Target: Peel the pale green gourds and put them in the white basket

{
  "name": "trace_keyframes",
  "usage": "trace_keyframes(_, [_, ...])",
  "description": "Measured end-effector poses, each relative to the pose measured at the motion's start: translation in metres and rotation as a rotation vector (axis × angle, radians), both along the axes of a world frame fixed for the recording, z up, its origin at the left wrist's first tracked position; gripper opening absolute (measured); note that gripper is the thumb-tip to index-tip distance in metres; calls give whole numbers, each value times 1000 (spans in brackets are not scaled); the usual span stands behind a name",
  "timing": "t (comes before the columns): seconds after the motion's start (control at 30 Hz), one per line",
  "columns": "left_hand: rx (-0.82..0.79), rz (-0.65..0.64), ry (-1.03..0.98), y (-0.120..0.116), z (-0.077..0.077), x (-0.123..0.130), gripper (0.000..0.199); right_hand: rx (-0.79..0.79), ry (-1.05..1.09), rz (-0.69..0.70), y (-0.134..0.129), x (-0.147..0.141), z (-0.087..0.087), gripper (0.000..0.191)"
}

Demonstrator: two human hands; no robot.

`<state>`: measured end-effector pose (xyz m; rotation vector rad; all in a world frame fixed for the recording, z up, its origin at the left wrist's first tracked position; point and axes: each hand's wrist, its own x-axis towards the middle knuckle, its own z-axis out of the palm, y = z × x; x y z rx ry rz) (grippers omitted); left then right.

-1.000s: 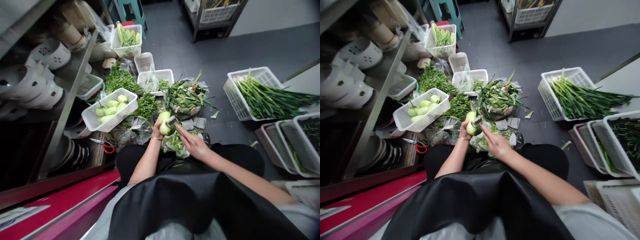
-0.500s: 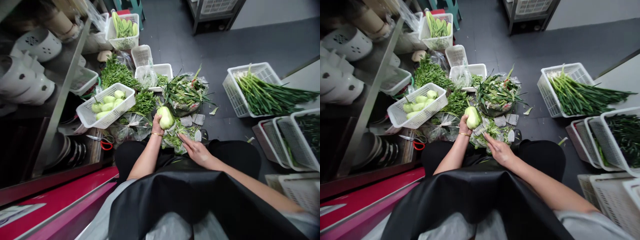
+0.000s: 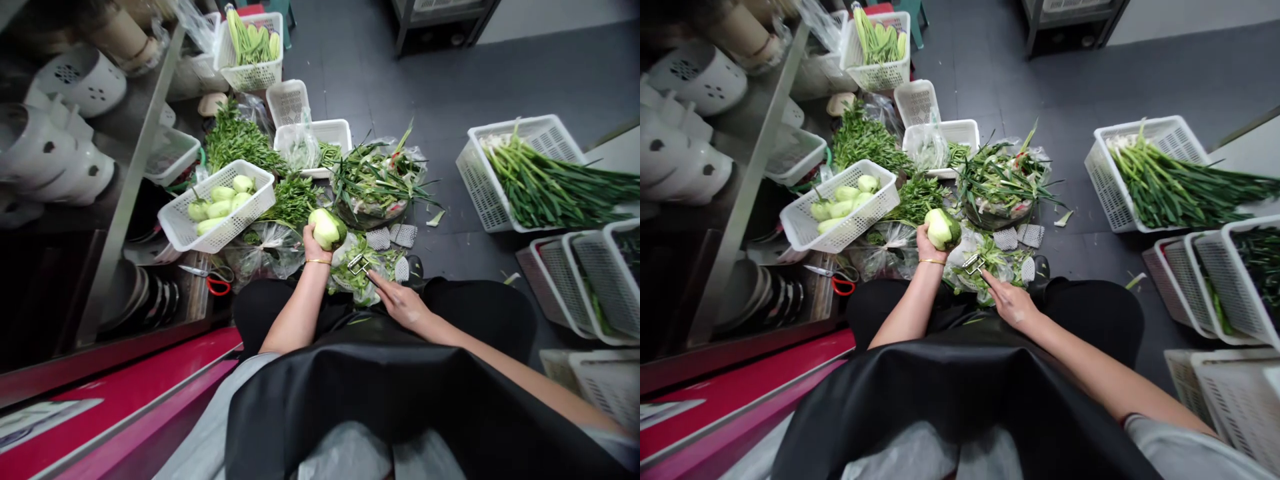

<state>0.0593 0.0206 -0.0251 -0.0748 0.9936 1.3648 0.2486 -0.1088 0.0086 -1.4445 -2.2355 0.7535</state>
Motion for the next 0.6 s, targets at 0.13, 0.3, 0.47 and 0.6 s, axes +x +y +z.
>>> trace_keyframes(0.13, [44,39,-18,3,3,1,44,67,63,4,16,-10,9,50])
trace_keyframes(0.3, [122,-22,-14,-1,8,-6,55,29,118,50,6,-7,-20,49])
trace_keyframes(0.47, [325,-204,-31,-13,0,-20,70,23,131,-23,11,23,10,49])
trace_keyframes(0.6, [377,-249,-18,-15,-9,-15,64,84,98,1,73,-7,72,48])
